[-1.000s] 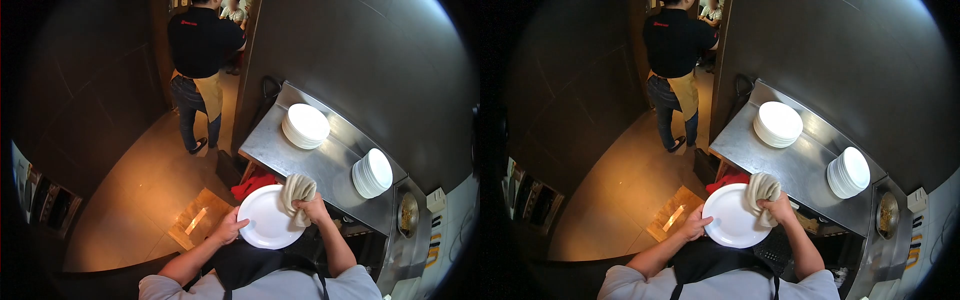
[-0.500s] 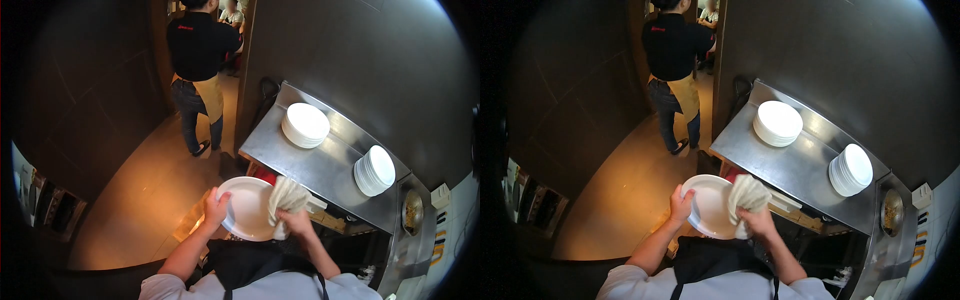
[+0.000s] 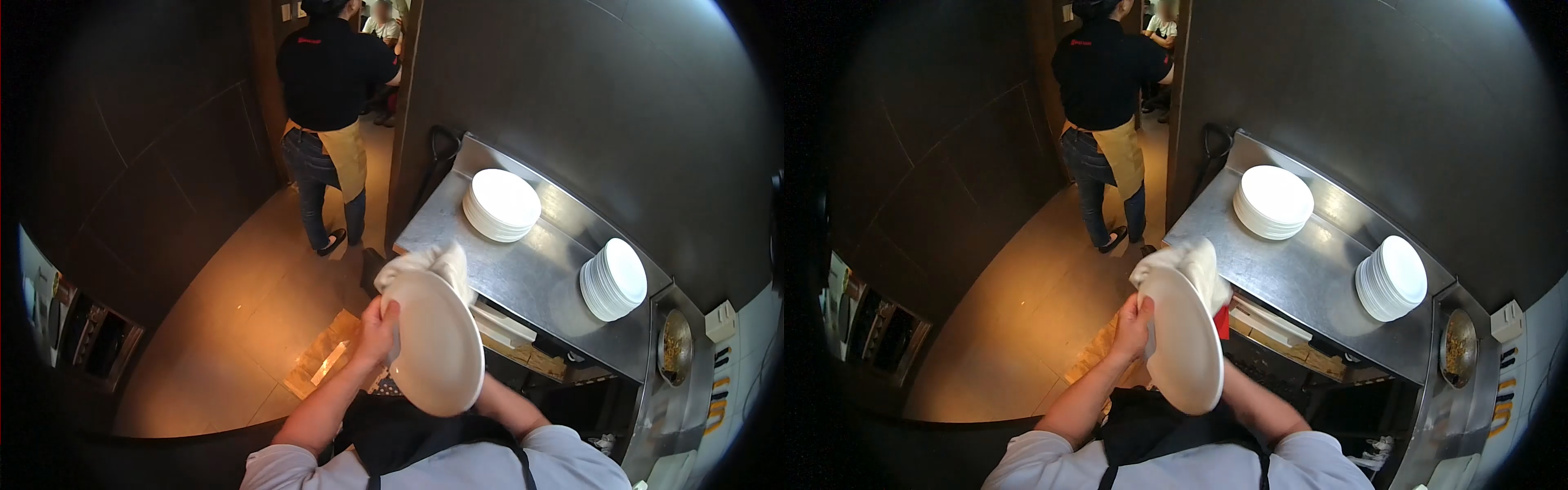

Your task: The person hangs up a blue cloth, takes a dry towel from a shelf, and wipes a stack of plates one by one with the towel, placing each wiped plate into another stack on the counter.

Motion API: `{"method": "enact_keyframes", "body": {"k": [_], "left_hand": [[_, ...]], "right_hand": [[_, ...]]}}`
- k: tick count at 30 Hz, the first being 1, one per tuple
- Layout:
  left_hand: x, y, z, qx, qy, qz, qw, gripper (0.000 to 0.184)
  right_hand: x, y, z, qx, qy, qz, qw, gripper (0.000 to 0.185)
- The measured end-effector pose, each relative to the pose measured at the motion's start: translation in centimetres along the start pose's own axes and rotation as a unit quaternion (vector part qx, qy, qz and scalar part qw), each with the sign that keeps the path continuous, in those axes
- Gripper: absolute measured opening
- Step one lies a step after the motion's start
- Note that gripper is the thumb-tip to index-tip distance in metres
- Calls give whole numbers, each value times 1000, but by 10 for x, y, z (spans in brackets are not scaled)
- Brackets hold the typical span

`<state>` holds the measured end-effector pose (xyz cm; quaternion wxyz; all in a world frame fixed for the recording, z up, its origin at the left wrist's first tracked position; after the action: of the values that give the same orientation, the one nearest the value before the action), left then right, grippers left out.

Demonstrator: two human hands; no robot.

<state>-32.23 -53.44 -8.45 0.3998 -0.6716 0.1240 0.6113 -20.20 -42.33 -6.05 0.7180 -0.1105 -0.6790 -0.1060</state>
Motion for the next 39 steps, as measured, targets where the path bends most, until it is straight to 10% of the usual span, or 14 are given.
{"method": "enact_keyframes", "body": {"k": [3, 7, 11, 14, 15, 19, 23, 27, 32, 35, 39], "left_hand": [[16, 33, 14, -135, 50, -75, 987, 30], [-18, 22, 17, -20, 41, -21, 999, 31], [5, -19, 5, 51, 69, -124, 989, 32], [7, -4, 3, 26, 60, -150, 987, 32], [1, 5, 5, 20, 55, -153, 987, 33], [-9, 2, 7, 30, 52, -149, 987, 33], [8, -14, -5, 34, 57, -168, 984, 34], [-8, 6, 6, 9, 36, -164, 986, 35], [-3, -10, 13, 19, 30, -164, 986, 36], [2, -14, 18, -6, 3, -157, 988, 37], [-40, 41, 41, -154, -87, -10, 984, 38]], "right_hand": [[-19, -14, -41, -16, 66, -49, 996, 39], [75, -4, -8, -52, 99, -177, 978, 36], [70, -38, 61, -46, 3, 30, 999, 35], [24, -77, 17, 16, 74, 20, 997, 45], [56, -91, 1, 38, 219, 6, 975, 50], [155, -89, 41, 112, 281, 2, 953, 51], [78, -73, 69, 59, 87, 100, 989, 43], [26, -96, 9, 53, 287, -46, 955, 60], [180, -68, 29, 61, 392, -180, 900, 65], [101, -59, 47, 67, 129, 106, 984, 36], [-26, -50, -9, -4, 261, -84, 962, 57]]}}
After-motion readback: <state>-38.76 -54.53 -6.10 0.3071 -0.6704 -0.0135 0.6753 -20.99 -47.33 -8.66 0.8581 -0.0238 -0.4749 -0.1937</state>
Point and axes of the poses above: each hand's wrist, its own z-axis towards the middle knuckle, its own y-axis out of the back of the hand, x = y × z, the point moved 6 cm from there along z, towards the middle knuckle, and after that the axes turned 8 degrees about x, right-handed, at the moved point
